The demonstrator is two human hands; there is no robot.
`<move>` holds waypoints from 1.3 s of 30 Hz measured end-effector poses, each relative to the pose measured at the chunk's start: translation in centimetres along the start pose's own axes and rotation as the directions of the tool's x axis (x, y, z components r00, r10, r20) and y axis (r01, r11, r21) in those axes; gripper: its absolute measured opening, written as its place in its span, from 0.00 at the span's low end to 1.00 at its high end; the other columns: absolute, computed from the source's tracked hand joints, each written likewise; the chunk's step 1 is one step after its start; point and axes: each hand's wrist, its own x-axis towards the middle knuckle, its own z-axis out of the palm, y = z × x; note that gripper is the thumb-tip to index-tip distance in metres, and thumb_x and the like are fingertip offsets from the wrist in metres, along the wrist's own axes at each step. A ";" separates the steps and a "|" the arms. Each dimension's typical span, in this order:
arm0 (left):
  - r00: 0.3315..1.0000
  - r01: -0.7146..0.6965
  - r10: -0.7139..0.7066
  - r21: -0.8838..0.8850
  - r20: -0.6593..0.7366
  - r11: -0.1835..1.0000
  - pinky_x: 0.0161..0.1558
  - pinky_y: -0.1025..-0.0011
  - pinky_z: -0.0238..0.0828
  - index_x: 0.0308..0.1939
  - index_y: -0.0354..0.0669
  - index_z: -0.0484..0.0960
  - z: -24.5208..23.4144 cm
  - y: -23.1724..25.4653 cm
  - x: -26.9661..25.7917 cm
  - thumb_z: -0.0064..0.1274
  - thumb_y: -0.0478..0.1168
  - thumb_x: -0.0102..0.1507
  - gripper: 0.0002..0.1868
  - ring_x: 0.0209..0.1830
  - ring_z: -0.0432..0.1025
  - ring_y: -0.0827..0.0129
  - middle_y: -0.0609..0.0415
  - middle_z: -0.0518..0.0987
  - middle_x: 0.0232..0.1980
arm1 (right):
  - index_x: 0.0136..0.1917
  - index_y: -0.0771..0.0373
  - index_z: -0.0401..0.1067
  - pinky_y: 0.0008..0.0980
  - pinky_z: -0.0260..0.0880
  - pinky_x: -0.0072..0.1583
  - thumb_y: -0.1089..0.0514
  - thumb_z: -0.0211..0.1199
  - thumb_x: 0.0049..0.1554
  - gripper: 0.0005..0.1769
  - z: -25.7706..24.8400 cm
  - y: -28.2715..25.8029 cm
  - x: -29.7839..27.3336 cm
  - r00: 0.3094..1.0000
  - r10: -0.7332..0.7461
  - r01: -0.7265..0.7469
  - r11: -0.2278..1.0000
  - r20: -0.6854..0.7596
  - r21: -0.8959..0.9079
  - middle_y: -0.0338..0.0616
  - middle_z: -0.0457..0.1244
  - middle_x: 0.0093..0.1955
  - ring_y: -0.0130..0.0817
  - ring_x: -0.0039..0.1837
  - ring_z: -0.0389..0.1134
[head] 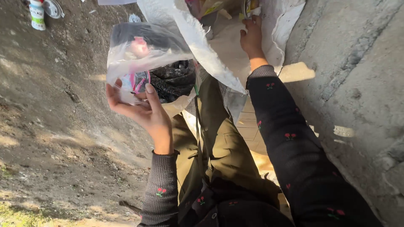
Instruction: The person is sorting plastic and other waste into bags on the ground outdoors.
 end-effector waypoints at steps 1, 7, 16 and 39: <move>1.000 0.008 -0.008 0.007 -0.009 1.000 0.53 0.79 0.69 0.82 0.42 0.39 -0.7 0.2 0.1 0.55 0.29 0.77 0.42 0.54 0.64 0.74 0.46 0.53 0.81 | 0.62 0.63 0.75 0.37 0.73 0.60 0.73 0.64 0.54 0.22 0.0 -1.4 -1.0 1.000 -0.001 0.001 1.000 0.013 0.001 0.54 0.50 0.74 0.47 0.63 0.67; 0.989 0.063 -0.080 -0.137 -0.123 0.989 0.59 0.74 0.76 0.80 0.43 0.39 -3.0 0.5 1.0 0.50 0.32 0.75 0.39 0.60 0.70 0.66 0.43 0.53 0.78 | 0.59 0.65 0.73 0.42 0.67 0.63 0.74 0.64 0.56 0.18 -6.6 -11.1 -6.1 0.978 -0.153 0.131 0.979 -0.143 -0.154 0.52 0.59 0.65 0.53 0.65 0.64; 0.969 0.033 -0.023 -0.032 0.248 0.999 0.37 0.82 0.56 0.67 0.35 0.71 -1.1 4.2 1.0 0.69 0.36 0.61 0.34 0.33 0.55 0.81 0.50 0.71 0.54 | 0.57 0.65 0.74 0.43 0.68 0.63 0.65 0.62 0.61 0.10 -21.3 -35.3 -16.0 0.935 -0.289 0.277 0.957 -0.204 -0.088 0.52 0.62 0.64 0.54 0.64 0.66; 0.878 -0.472 0.472 0.317 0.079 0.823 0.56 0.56 0.71 0.69 0.46 0.69 -8.0 9.9 2.1 0.67 0.45 0.54 0.40 0.60 0.70 0.46 0.46 0.74 0.62 | 0.48 0.56 0.76 0.40 0.68 0.49 0.62 0.70 0.51 0.10 -23.5 -57.1 -18.1 0.644 -0.758 0.757 0.612 0.105 -0.231 0.38 0.64 0.44 0.43 0.50 0.65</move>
